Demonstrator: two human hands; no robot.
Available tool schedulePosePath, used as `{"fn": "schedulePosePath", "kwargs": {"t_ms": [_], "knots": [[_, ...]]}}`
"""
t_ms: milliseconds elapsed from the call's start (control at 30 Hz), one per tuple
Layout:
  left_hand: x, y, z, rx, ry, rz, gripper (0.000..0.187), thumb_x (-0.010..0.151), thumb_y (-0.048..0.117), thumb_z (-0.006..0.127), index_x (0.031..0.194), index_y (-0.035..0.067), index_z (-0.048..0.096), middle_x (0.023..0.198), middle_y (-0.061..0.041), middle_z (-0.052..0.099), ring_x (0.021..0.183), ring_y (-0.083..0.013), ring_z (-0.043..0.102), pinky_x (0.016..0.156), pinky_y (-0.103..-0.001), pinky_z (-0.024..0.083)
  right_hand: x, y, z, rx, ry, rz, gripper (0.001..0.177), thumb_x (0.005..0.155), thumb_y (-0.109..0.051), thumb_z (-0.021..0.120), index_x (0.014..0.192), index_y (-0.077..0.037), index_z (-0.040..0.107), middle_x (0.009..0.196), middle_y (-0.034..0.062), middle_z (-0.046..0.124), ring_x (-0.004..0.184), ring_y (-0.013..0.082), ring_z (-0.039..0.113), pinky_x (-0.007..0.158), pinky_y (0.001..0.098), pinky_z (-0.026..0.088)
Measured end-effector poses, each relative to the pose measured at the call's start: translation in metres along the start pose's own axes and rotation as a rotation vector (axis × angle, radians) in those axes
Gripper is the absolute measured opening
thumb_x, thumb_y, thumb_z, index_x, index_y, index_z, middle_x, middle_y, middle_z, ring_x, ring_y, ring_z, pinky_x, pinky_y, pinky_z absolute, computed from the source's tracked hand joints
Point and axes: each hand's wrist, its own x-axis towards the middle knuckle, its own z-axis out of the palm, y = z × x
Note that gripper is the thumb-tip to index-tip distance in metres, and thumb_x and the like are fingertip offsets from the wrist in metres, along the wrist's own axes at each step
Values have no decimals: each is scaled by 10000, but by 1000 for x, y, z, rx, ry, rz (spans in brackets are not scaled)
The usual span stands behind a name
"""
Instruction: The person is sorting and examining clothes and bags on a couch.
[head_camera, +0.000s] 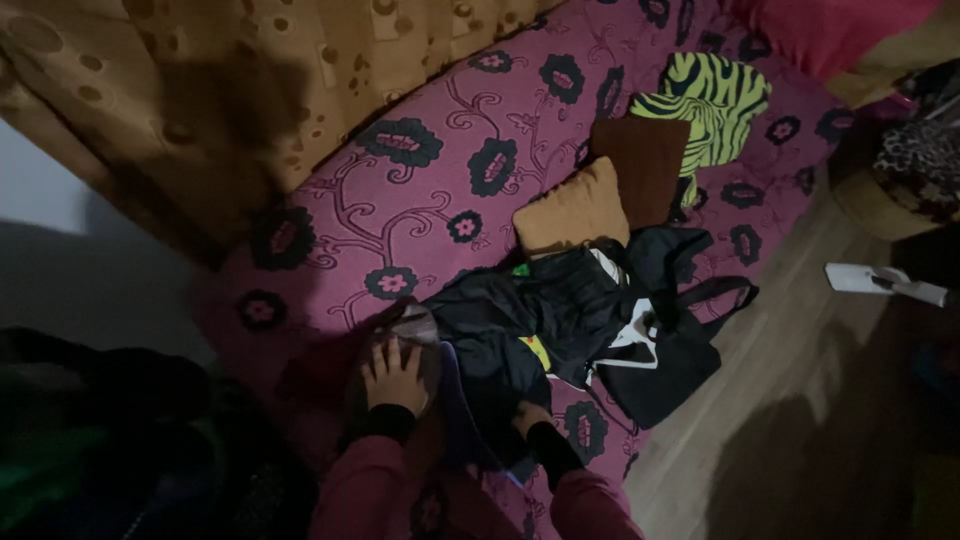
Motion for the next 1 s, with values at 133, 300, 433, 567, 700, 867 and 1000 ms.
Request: {"fn": "schedulePosePath", "kwargs": {"t_ms": [133,300,433,567,700,867,1000], "knots": [[-12,4,-23,15,-63,25,770,955,418,613,1613,330,223,1714,-103,5,1560,-408,-1,1228,-621,92,-4,-17,-31,221,17,-101,428,879,-327,682,1211,-61,636,1221,208,711,1171,396,656,963,459,529],[-16,21,-38,85,-100,66,712,979,326,594,1602,292,252,1711,-136,-3,1564,-434,-61,1233,-620,12,14,-48,-50,575,249,-426,500,905,-266,741,1301,-4,583,1327,201,610,1260,384,543,1008,439,443],[-16,37,-18,57,139,186,710,934,203,582,1584,303,312,1707,-137,67,1569,-378,-2,1229,-630,29,-14,-107,-85,720,137,-359,416,907,-251,700,1252,-33,618,1185,104,710,1152,255,650,991,357,491],[-17,66,-28,66,1,380,720,907,119,563,1572,279,336,1693,-84,102,1564,-333,14,1207,-656,10,-32,-121,-111,925,-67,-375,310,895,-164,733,1153,-45,610,995,69,659,953,168,626,859,307,511],[-24,95,-44,41,-118,421,323,1002,174,484,1299,187,610,1678,-65,273,1592,-291,129,1257,-634,25,-31,-105,-119,976,-91,-473,220,911,-126,732,1073,-49,604,897,19,626,862,119,600,799,281,506],[-17,121,-45,-37,-158,392,271,960,117,475,1192,66,606,1294,-145,607,1321,-321,477,1256,-587,76,-23,-75,-136,1049,-264,-573,210,949,-123,723,1108,-55,603,979,10,650,931,110,619,841,273,510],[-13,146,-45,32,-285,231,249,946,30,458,1132,52,622,1033,-135,678,1107,-300,615,1288,-585,95,-19,-42,-169,1074,-407,-402,215,987,-209,694,1153,-89,631,992,69,703,864,159,628,753,302,510]]}}
